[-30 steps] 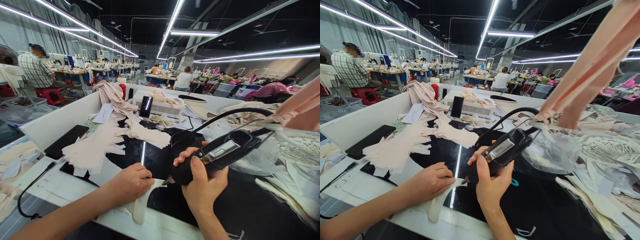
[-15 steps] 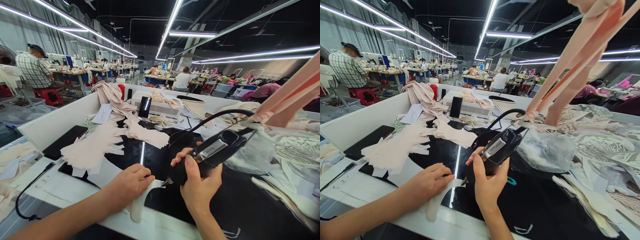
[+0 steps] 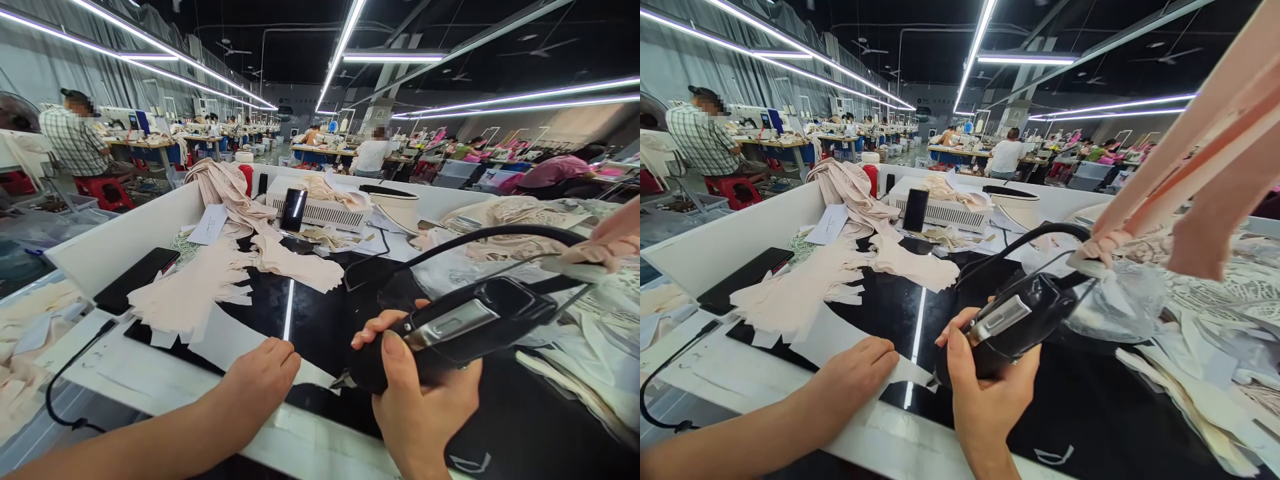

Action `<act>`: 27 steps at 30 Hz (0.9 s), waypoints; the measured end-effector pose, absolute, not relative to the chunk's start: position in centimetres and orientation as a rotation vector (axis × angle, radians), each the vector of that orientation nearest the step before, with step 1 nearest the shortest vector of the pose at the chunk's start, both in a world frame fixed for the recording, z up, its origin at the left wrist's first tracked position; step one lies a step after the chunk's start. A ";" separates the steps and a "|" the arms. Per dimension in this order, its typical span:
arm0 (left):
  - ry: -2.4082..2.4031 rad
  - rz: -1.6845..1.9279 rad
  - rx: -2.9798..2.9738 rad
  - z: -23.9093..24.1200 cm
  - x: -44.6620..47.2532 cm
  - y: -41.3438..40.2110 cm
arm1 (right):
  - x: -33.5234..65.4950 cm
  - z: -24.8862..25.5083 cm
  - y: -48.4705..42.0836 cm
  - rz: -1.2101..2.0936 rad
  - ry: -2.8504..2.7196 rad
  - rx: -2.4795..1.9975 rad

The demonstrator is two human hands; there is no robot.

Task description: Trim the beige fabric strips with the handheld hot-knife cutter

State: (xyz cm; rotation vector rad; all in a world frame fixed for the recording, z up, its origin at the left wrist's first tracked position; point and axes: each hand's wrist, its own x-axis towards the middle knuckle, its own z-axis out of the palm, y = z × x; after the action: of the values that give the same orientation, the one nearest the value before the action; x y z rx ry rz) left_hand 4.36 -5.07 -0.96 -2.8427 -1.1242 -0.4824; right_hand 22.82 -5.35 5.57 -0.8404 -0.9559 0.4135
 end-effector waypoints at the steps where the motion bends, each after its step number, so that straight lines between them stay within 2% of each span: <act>1: -1.111 -0.463 -2.865 -0.7 4.3 -5.0 | 22.7 5.6 -5.5 0.418 -0.953 -0.832; 9: -1.085 -0.416 -2.936 0.2 3.9 -4.8 | 22.4 5.7 -6.0 0.442 -0.944 -0.802; 19: -1.001 -0.496 -2.649 -1.9 5.8 -6.5 | 22.3 5.7 -5.9 0.483 -0.945 -0.816; 27: -0.990 -0.435 -2.656 -2.2 5.8 -6.6 | 21.2 6.5 -3.2 0.518 -0.948 -0.725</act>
State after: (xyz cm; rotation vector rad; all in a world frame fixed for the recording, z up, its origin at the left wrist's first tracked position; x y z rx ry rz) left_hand 5.82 -6.64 -2.20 -2.6557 -0.9897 -0.4354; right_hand 21.19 -3.21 6.47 -0.7252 -0.9484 0.5184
